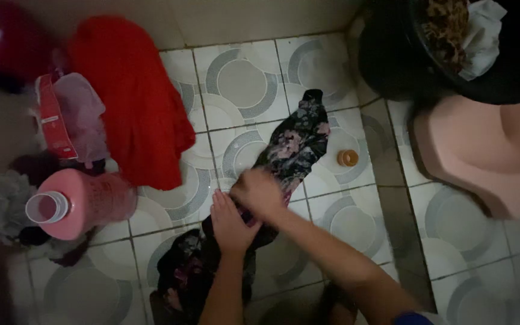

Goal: Manually washing a piece of clothing on a tiled bathroom floor using liquid soap and hand scrubbing.

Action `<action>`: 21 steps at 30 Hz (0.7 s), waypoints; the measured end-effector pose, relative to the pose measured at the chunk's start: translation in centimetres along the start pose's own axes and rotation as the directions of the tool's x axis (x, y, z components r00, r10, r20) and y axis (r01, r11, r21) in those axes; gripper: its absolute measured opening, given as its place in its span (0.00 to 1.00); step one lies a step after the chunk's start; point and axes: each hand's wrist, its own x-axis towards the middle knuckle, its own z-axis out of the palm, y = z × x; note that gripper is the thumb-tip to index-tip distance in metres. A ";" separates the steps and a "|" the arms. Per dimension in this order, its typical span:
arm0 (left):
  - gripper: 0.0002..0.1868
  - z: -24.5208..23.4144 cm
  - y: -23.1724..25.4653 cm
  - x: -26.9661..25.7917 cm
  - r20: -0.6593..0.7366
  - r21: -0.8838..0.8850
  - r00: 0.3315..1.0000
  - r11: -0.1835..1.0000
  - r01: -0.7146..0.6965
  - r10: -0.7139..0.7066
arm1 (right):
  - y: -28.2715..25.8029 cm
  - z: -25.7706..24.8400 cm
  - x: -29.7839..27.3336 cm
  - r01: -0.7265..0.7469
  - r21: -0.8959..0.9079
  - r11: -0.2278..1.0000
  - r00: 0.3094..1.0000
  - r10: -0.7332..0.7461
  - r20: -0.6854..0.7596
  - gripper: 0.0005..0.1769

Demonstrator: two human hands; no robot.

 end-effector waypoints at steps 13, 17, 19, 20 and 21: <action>0.52 -0.2 2.5 3.1 -0.008 0.140 0.925 0.916 -0.375 0.379 | 9.6 -4.9 5.3 -0.307 -0.198 0.931 0.936 0.257 -0.240 0.36; 0.44 0.0 3.7 4.3 0.236 0.118 0.918 0.928 -0.353 0.319 | 6.5 -3.8 0.9 -0.124 -0.145 0.982 0.991 0.116 -0.065 0.42; 0.39 1.2 3.1 3.5 0.266 0.134 0.912 0.925 -0.354 0.311 | 7.5 -3.4 -0.1 -0.041 -0.170 0.985 0.999 0.037 -0.028 0.43; 0.38 1.4 3.2 3.7 0.185 0.109 0.912 0.914 -0.390 0.367 | 9.2 -3.4 0.9 -0.058 -0.172 0.983 0.998 0.051 -0.042 0.45; 0.38 1.5 3.3 3.8 0.101 0.086 0.902 0.900 -0.427 0.419 | 10.8 -3.4 1.9 -0.074 -0.174 0.982 0.996 0.065 -0.055 0.48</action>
